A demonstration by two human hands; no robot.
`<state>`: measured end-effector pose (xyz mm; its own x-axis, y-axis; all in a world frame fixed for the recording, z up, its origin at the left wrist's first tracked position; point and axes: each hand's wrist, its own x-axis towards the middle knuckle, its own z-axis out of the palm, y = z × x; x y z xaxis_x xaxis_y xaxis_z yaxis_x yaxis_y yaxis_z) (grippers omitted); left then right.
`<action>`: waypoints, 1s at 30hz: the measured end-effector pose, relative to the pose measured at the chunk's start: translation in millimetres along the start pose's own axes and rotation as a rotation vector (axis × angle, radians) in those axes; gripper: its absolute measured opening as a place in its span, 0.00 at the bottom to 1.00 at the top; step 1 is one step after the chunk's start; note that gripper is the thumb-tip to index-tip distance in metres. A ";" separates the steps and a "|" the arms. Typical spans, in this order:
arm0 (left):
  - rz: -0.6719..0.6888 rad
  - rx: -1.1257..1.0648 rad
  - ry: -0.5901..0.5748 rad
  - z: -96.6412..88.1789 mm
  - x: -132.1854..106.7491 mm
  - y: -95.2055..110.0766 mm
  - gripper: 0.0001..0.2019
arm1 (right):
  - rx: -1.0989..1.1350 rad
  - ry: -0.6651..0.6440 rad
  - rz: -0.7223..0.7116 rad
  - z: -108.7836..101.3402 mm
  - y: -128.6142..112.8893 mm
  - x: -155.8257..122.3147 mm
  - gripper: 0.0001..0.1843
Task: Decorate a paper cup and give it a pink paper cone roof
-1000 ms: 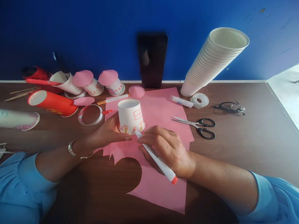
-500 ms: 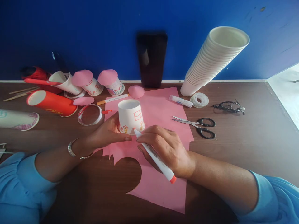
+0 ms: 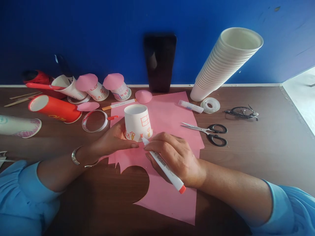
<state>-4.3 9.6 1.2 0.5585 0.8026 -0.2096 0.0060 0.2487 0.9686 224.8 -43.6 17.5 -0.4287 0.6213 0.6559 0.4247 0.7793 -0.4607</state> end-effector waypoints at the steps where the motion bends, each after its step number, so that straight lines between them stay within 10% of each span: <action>1: -0.001 -0.009 0.001 -0.1 0.0 -0.2 0.34 | 0.000 0.001 0.001 0.0 0.0 0.1 0.10; 30: -0.007 0.008 0.021 0.4 1.0 0.6 0.34 | -0.012 0.000 -0.004 0.6 1.0 -0.5 0.09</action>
<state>-3.4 10.3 1.5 0.5408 0.8121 -0.2191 0.0169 0.2499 0.9681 224.9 -43.1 16.4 -0.4302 0.6182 0.6579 0.4324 0.7808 -0.4510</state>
